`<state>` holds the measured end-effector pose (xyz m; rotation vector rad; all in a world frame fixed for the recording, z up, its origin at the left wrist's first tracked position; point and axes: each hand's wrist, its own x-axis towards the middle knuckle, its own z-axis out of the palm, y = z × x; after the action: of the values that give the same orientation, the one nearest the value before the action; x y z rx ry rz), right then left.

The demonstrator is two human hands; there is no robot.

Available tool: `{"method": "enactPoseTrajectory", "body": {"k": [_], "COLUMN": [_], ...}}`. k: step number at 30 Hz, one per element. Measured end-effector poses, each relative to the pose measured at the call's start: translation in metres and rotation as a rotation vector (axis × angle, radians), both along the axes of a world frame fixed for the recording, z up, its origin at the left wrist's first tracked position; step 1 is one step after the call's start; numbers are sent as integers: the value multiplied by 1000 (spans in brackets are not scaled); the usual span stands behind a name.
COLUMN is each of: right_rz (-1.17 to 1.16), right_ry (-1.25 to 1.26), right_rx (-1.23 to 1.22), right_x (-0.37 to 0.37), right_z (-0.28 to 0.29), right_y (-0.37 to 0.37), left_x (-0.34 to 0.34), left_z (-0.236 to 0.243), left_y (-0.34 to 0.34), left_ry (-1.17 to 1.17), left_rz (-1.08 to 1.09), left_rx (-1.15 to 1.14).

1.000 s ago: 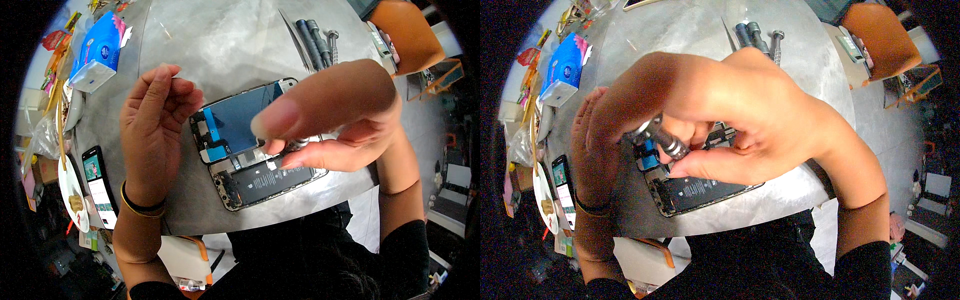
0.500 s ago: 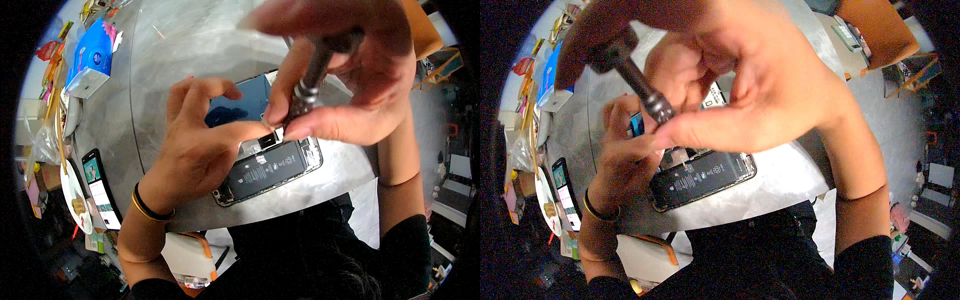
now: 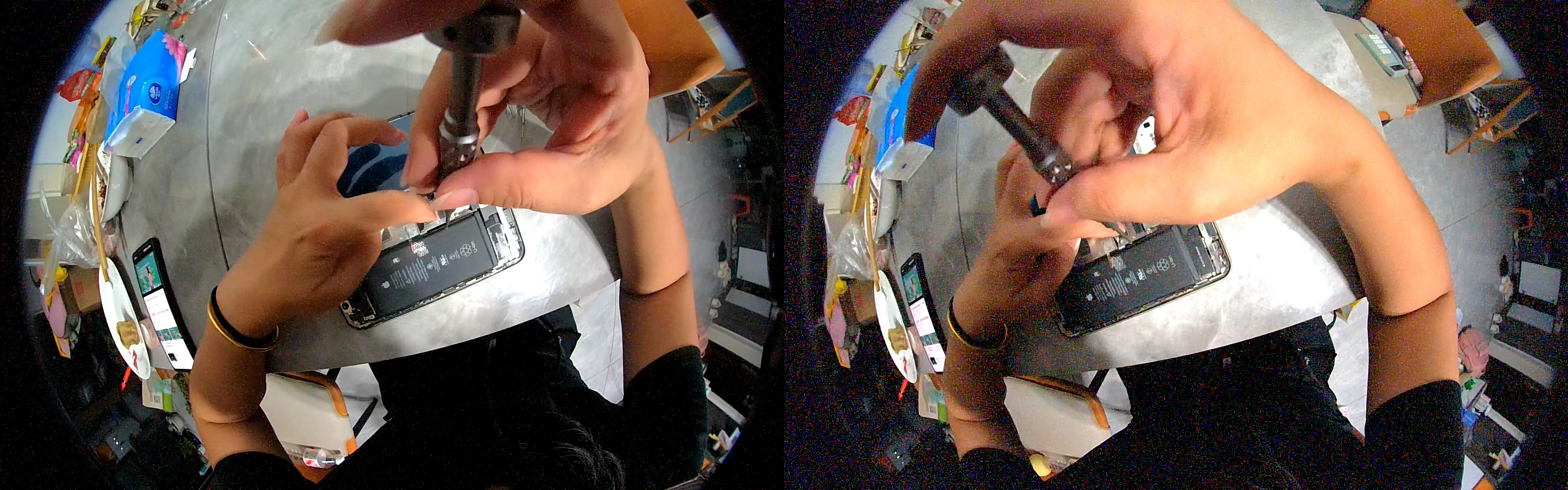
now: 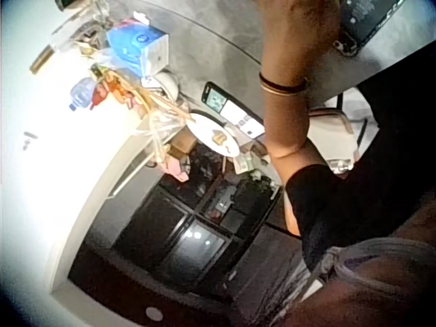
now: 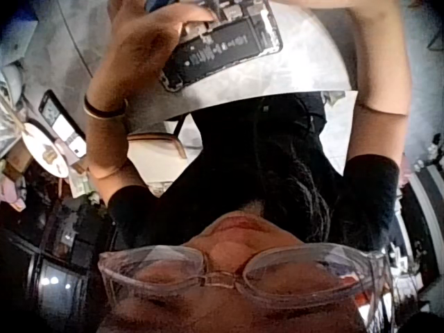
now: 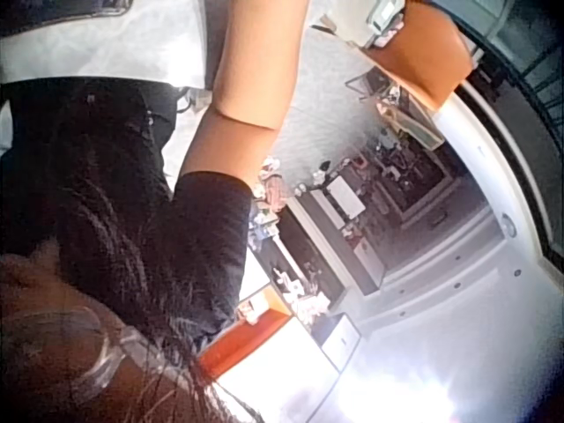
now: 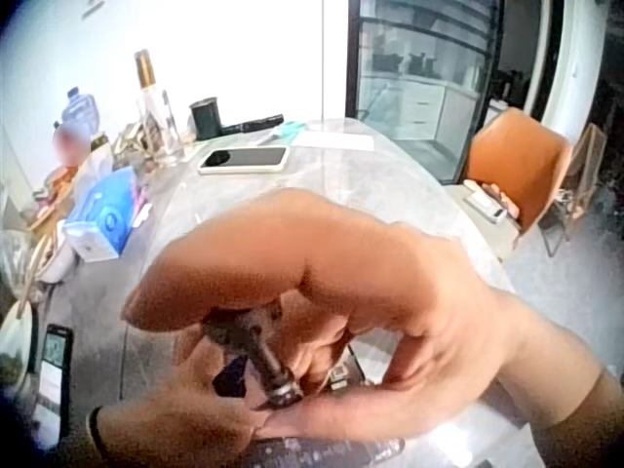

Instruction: The person uses a small screwdriver to remove and replace components inside an open mobile phone on a table.

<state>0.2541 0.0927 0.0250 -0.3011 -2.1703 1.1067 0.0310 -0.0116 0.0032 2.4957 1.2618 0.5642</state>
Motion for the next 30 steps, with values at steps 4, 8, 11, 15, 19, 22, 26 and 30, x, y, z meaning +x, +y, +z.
{"method": "enactPoseTrajectory", "body": {"k": [4, 8, 11, 15, 19, 22, 26, 30], "right_rz": [20, 52, 45, 4, -33, -47, -65, -74], "right_ry": [-27, -45, -61, -83, -103, -108, -121, -129], "right_rx": [33, 68, 80, 44, 24, 15, 15, 9], "right_x": [-6, -20, -18, -1, 9, 10, 12, 12], "right_z": [5, 3, 5, 3, -2, -5, -3, -5], "right_y": [-1, -3, -5, 0, 0, 0, 1, 3], "left_x": [-4, -9, -11, -2, 3, 5, 8, 2], "left_z": [5, -4, -6, 0, -2, 2, 4, 2], "left_y": [1, 1, 0, 1, 3, 0, 4, 5], "left_ry": [60, -45, -54, 24, 177, 97, 64, 76], "left_rz": [-7, -45, -60, -47, -43, -48, -39, -71], "left_rx": [-78, -39, -60, -29, 28, 8, -28, -19]}}
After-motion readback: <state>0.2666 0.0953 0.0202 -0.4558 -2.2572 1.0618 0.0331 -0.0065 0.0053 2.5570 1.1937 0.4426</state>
